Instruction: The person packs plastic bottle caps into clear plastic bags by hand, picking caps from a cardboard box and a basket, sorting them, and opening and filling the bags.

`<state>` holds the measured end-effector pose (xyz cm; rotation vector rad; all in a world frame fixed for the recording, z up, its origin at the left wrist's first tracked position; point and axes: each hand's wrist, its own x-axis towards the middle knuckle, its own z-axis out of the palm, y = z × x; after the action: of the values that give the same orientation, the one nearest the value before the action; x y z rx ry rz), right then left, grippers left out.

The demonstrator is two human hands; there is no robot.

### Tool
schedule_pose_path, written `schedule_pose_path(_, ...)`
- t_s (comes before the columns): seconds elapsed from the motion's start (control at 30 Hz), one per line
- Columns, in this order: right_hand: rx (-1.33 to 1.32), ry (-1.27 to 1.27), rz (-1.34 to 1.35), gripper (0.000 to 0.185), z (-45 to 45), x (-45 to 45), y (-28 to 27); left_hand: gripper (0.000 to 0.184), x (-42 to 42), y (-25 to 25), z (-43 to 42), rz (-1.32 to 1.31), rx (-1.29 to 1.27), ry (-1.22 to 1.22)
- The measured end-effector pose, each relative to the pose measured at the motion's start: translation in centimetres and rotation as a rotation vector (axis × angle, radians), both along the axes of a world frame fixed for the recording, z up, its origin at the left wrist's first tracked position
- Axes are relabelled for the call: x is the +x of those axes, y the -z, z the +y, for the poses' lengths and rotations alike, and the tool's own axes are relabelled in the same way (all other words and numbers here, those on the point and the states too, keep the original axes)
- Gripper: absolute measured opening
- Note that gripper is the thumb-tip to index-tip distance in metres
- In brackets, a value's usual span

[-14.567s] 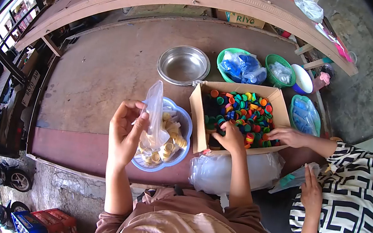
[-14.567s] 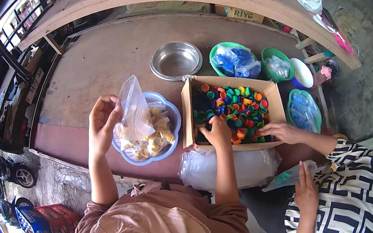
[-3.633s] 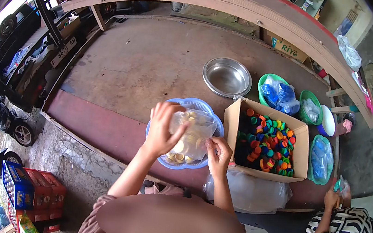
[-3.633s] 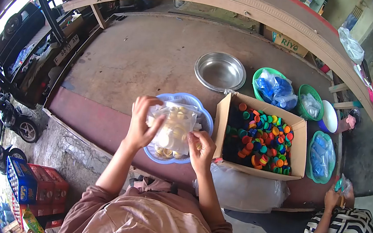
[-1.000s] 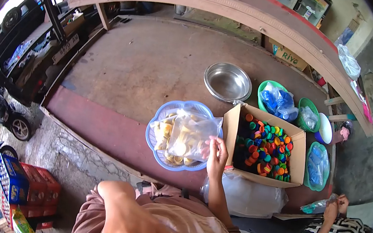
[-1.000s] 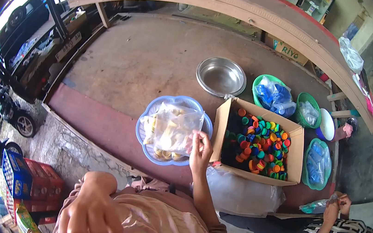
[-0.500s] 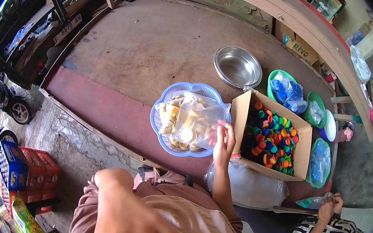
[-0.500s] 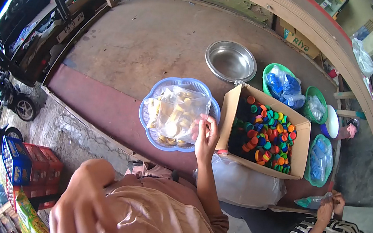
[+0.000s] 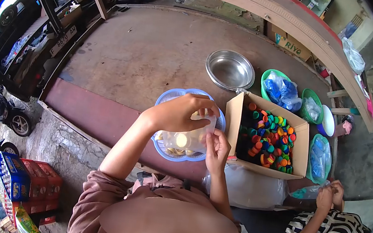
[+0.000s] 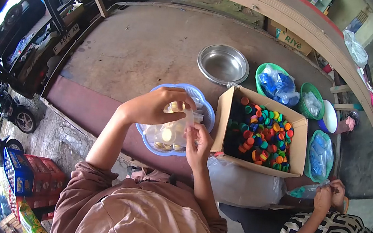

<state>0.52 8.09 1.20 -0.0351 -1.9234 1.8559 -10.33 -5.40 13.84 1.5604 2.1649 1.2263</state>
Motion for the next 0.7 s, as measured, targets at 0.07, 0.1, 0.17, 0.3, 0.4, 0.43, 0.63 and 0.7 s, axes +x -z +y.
schedule_pose_path(0.07,0.045,0.004,-0.001,0.008,0.0,0.0,-0.2,0.019,-0.5,0.5,0.1,-0.039,-0.047,0.037)
schedule_pose_path(0.1,0.062,-0.007,-0.006,0.008,0.0,0.0,-0.2,0.019,-0.6,0.5,0.1,-0.058,-0.07,0.054)
schedule_pose_path(0.17,0.096,-0.026,-0.013,0.008,0.3,0.0,-0.3,0.017,-0.4,-0.6,-0.1,-0.134,-0.135,0.103)
schedule_pose_path(0.3,0.089,-0.015,0.013,0.01,0.7,-0.1,0.0,0.016,-1.0,0.3,-0.4,-0.259,-0.084,0.154)
schedule_pose_path(0.4,0.091,-0.019,-0.006,0.01,0.8,0.0,-0.1,0.016,-0.8,-0.4,-0.6,-0.262,-0.141,0.125)
schedule_pose_path(0.43,0.093,-0.016,-0.016,0.01,0.6,0.1,-0.1,0.017,-0.9,-0.4,-0.6,-0.232,-0.16,0.122)
schedule_pose_path(0.63,0.105,-0.069,-0.004,0.008,0.6,-0.1,-0.1,0.019,-1.2,-0.9,-0.4,-0.156,-0.217,0.157)
schedule_pose_path(0.7,0.111,-0.08,-0.001,0.008,0.6,-0.1,-0.1,0.02,-0.9,-1.1,-0.4,-0.137,-0.217,0.205)
